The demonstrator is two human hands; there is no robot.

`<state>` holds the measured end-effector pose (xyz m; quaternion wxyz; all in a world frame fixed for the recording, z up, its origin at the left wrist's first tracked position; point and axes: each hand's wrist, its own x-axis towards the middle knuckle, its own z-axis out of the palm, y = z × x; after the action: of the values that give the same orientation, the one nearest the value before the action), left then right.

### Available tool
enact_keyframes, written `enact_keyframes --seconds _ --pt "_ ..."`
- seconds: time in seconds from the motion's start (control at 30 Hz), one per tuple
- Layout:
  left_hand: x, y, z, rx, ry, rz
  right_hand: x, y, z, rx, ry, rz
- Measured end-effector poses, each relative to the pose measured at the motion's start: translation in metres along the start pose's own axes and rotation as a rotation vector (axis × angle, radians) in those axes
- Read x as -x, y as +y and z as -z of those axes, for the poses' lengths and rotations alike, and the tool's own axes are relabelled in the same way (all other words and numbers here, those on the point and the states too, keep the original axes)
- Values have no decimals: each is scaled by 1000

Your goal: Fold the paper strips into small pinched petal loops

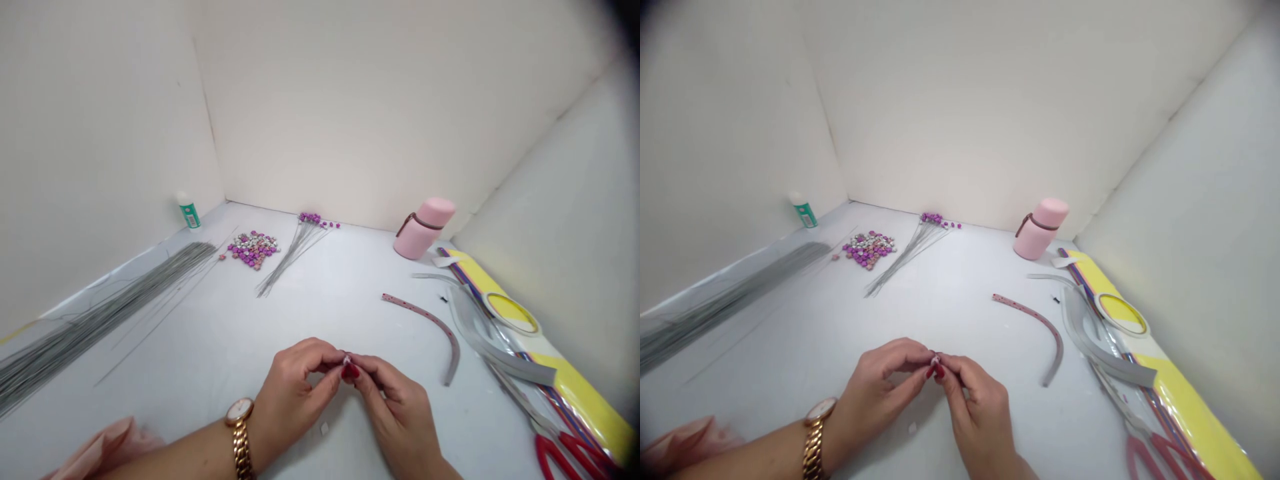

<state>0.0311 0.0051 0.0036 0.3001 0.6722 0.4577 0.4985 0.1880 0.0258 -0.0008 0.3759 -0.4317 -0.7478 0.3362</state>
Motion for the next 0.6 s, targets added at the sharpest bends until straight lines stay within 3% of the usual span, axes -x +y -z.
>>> enact_keyframes --seconds 0.43,0.6 --pt "-2 -2 -5 -161 32 -33 -1 0 -2 184 -19 215" --pt "-2 -1 -5 -99 17 16 -1 2 -5 150 6 163"
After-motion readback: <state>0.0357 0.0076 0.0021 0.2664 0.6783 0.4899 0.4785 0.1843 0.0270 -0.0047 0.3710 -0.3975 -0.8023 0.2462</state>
